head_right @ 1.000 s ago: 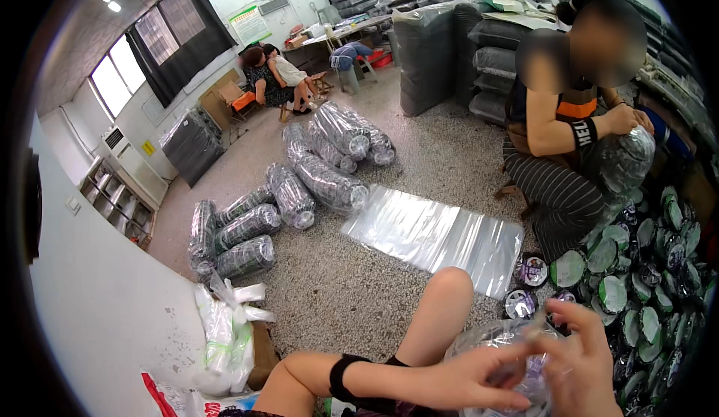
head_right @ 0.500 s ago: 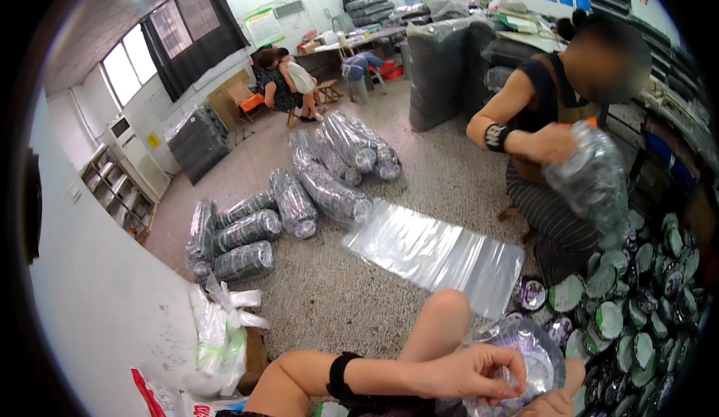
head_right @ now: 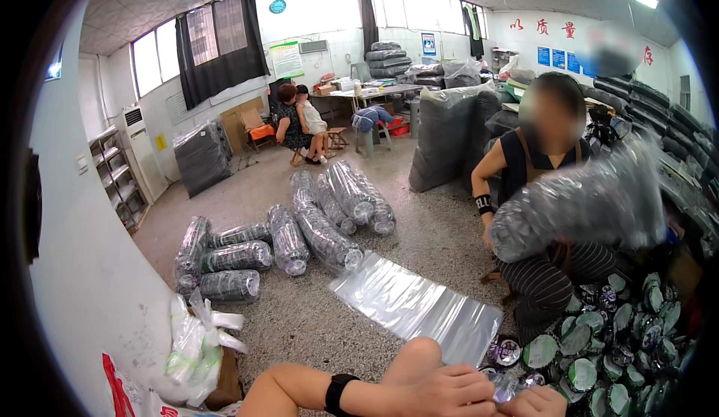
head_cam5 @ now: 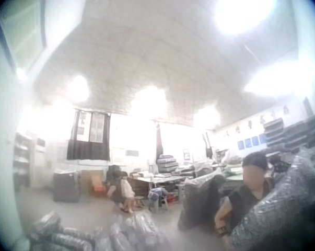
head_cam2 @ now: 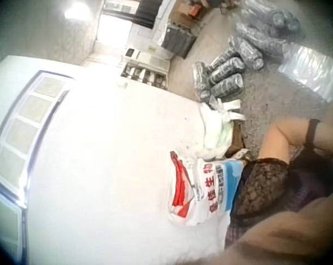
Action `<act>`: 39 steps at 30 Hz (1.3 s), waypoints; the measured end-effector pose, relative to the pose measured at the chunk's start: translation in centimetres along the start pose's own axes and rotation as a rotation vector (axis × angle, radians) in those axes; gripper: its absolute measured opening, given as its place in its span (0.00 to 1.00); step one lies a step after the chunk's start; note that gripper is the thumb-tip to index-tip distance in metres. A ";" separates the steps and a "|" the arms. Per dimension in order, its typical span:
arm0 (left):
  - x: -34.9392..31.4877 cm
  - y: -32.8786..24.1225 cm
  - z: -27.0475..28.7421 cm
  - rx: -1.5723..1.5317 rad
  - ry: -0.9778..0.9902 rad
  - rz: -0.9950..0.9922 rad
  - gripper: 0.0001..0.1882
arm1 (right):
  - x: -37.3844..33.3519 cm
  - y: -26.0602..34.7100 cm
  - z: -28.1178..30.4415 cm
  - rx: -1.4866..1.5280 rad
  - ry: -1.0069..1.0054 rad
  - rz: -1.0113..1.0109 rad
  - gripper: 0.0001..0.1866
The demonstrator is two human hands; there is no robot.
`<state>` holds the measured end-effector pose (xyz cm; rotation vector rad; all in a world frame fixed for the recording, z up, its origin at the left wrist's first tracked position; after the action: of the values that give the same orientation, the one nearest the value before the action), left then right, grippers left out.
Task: The person picks up several circular packaged items from a pile and places them into long plastic sleeves by hand, stacking them inside the sleeves.
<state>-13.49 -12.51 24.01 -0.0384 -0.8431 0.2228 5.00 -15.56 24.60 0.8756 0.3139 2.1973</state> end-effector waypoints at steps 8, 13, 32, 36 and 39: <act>-5.1 0.8 -1.1 -0.250 0.056 0.182 0.06 | -5.5 -5.7 -2.3 -0.265 0.067 0.079 0.08; -5.0 1.0 -5.1 -1.348 0.211 0.847 0.07 | -3.2 -4.1 -2.2 -0.144 -0.106 0.023 0.06; -3.2 1.6 -5.0 -1.376 0.216 0.944 0.13 | -2.9 -0.5 -2.9 -0.064 0.035 -0.130 0.11; -1.5 2.6 -3.6 -0.248 0.047 0.220 0.12 | -2.5 -2.2 -4.5 0.203 0.230 -0.669 0.33; 0.1 2.1 -2.9 -0.025 -0.033 0.116 0.11 | -2.5 -2.1 -4.3 -0.080 -0.144 -0.423 0.12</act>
<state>-11.63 -10.30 21.90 -0.1073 -0.8780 0.3227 4.51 -15.68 19.27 0.8322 0.3075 1.7362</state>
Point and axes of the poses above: each hand's wrist, its own x-axis towards the middle knuckle, its own z-axis out of the back of the hand, y = z × x, the point moved 2 cm from there along x, towards the middle knuckle
